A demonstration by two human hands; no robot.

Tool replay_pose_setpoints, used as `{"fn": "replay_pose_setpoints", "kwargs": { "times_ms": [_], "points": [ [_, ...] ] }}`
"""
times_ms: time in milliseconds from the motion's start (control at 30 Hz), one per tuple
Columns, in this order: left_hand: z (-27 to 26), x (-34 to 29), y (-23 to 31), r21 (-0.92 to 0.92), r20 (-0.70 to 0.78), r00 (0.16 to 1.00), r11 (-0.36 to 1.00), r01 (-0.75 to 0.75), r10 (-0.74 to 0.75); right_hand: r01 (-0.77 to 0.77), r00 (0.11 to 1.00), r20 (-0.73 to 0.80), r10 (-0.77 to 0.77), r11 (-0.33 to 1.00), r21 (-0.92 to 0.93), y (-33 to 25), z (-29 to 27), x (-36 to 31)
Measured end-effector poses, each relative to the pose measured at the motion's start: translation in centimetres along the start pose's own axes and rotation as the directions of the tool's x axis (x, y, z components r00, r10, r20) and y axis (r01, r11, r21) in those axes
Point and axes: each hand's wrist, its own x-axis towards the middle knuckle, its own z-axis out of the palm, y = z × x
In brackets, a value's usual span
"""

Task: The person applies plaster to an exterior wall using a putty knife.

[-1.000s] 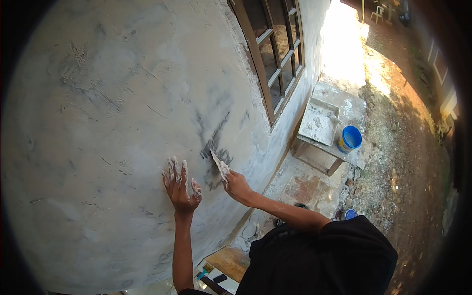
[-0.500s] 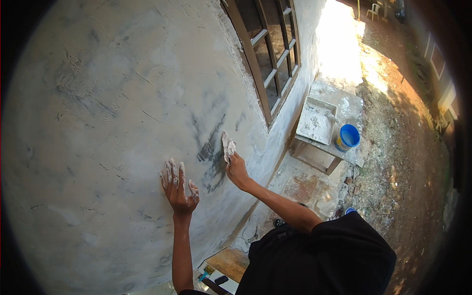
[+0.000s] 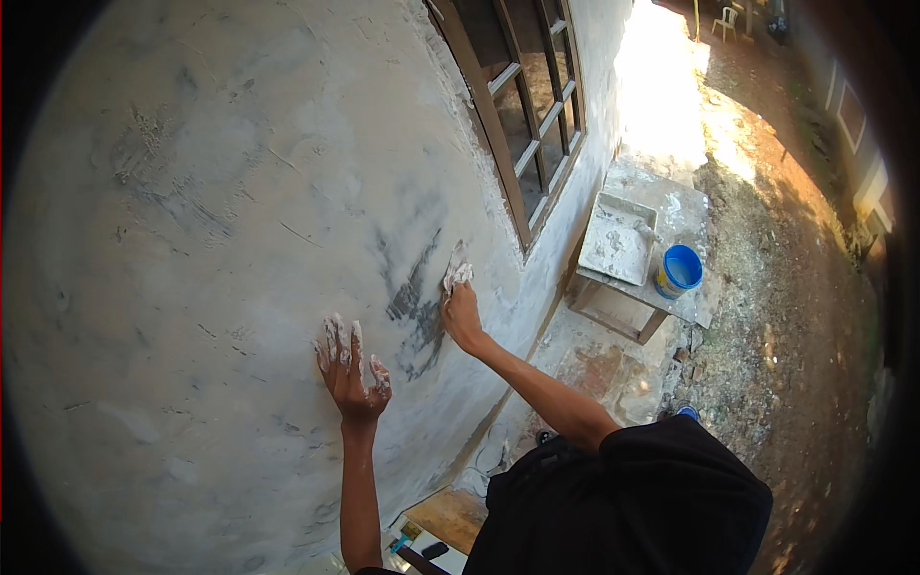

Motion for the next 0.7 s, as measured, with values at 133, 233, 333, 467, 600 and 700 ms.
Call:
{"fn": "replay_pose_setpoints", "kwargs": {
  "times_ms": [133, 233, 333, 467, 600, 700],
  "points": [
    [0.3, 0.0, -0.1, -0.026, -0.011, 1.0, 1.0, 0.013, -0.014, -0.002, 0.975, 0.222, -0.014, 0.998, 0.07, -1.9, -1.5, -6.0],
    [0.2, 0.2, -0.1, -0.008, -0.003, 1.0, 1.0, -0.021, 0.021, -0.031, 0.989, 0.15, 0.017, 0.995, 0.094, 0.2, -5.0, -5.1],
    [0.0, 0.5, 0.2, -0.033, -0.027, 1.0, 0.999, -0.003, 0.002, -0.078, 0.988, -0.128, 0.082, 0.996, 0.037, 1.7, -7.4, 0.6],
    [0.3, 0.9, 0.7, -0.031, -0.03, 0.999, 0.999, -0.023, 0.022, -0.059, 0.987, -0.148, 0.06, 0.998, 0.009, 4.4, -4.7, 5.4],
    [0.7, 0.8, 0.3, -0.025, -0.022, 1.0, 0.999, -0.02, 0.02, -0.005, 0.999, -0.049, 0.009, 0.997, 0.082, 1.2, -0.2, 0.2],
    [0.9, 0.8, 0.3, -0.034, -0.014, 0.999, 0.999, -0.035, 0.034, 0.071, 0.994, 0.079, -0.079, 0.992, 0.101, 0.3, -0.9, -4.2]
  ]
}}
